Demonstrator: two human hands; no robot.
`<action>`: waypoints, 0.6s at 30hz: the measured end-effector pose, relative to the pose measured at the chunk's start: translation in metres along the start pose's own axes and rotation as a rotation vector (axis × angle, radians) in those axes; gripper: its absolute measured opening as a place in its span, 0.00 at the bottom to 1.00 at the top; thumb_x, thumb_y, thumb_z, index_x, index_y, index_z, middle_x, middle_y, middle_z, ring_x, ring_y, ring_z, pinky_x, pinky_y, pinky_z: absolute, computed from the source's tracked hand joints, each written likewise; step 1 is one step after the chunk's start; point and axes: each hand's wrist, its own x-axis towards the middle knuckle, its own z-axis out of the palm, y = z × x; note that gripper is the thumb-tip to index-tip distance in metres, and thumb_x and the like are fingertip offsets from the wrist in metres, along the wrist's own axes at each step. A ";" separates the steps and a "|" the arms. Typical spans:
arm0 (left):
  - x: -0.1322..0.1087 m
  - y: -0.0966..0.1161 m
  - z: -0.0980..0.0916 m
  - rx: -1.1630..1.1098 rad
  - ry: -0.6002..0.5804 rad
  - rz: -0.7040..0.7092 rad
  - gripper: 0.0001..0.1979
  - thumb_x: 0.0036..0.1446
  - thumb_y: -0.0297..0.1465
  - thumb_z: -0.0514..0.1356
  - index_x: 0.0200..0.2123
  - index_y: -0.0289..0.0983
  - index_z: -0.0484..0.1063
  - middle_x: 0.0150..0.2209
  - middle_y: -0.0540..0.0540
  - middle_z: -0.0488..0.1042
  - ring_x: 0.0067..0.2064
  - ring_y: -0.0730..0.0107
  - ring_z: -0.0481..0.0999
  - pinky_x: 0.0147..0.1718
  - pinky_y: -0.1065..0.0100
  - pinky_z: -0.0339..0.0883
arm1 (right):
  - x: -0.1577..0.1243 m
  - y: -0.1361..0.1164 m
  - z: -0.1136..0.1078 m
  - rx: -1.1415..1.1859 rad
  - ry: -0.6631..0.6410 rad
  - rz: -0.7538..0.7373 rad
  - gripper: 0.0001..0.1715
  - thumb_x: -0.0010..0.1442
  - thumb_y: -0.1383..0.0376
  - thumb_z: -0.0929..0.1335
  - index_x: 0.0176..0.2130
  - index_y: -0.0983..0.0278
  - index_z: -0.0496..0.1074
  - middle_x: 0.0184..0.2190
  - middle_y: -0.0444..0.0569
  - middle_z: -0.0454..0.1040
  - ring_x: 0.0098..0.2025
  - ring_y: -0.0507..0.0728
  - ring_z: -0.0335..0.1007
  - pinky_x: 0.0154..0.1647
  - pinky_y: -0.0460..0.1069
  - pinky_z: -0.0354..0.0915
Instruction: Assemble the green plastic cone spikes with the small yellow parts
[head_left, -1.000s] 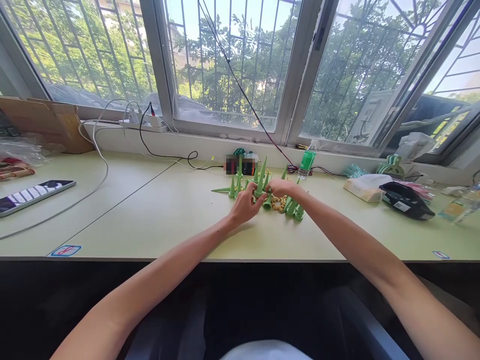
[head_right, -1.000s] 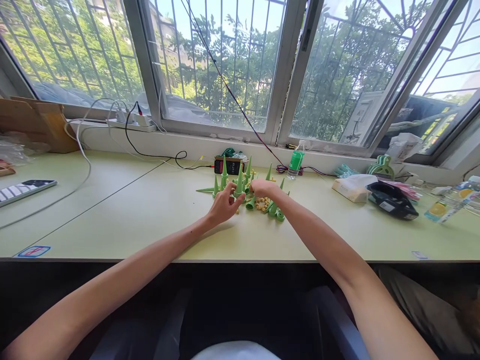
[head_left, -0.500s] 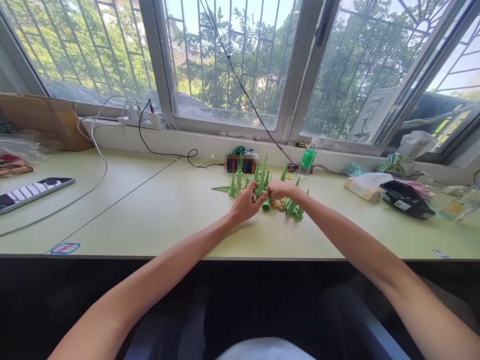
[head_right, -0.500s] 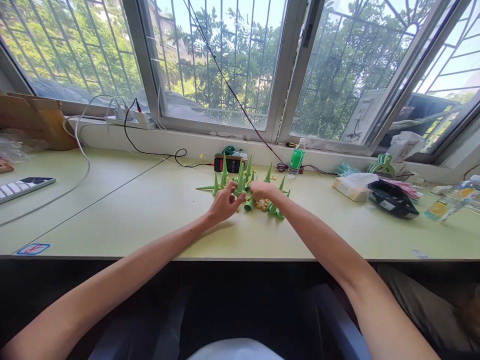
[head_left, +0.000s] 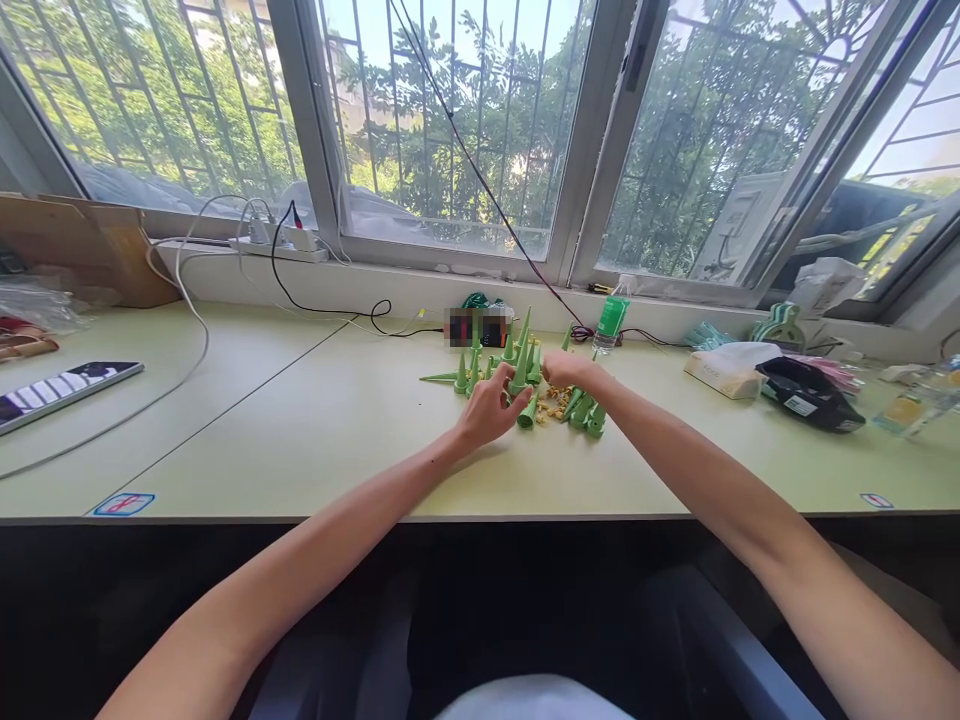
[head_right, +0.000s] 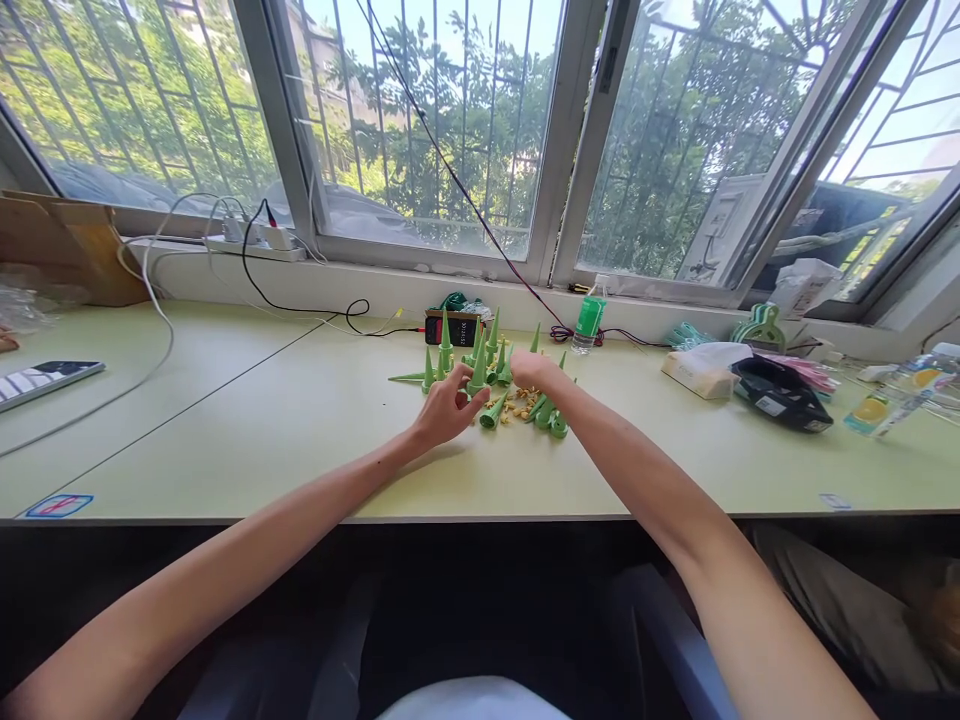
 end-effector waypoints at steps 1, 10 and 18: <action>0.000 0.001 0.000 -0.007 -0.019 0.014 0.13 0.59 0.41 0.56 0.39 0.38 0.60 0.14 0.62 0.55 0.15 0.79 0.55 0.24 0.72 0.52 | 0.001 0.001 0.002 0.000 0.010 0.007 0.20 0.52 0.75 0.67 0.46 0.67 0.77 0.42 0.58 0.78 0.45 0.60 0.75 0.38 0.44 0.67; -0.004 0.005 -0.001 -0.069 -0.213 0.072 0.13 0.59 0.40 0.56 0.37 0.38 0.58 0.14 0.63 0.50 0.17 0.80 0.48 0.24 0.73 0.50 | 0.008 0.001 0.007 0.020 0.063 0.112 0.25 0.55 0.73 0.67 0.53 0.68 0.72 0.47 0.64 0.75 0.49 0.64 0.74 0.44 0.50 0.69; -0.006 0.010 -0.005 -0.227 -0.343 0.087 0.13 0.59 0.40 0.57 0.36 0.37 0.59 0.18 0.59 0.56 0.19 0.80 0.52 0.19 0.74 0.45 | 0.007 -0.001 0.009 0.062 0.034 0.096 0.24 0.54 0.71 0.70 0.51 0.70 0.72 0.47 0.65 0.75 0.48 0.65 0.75 0.42 0.51 0.70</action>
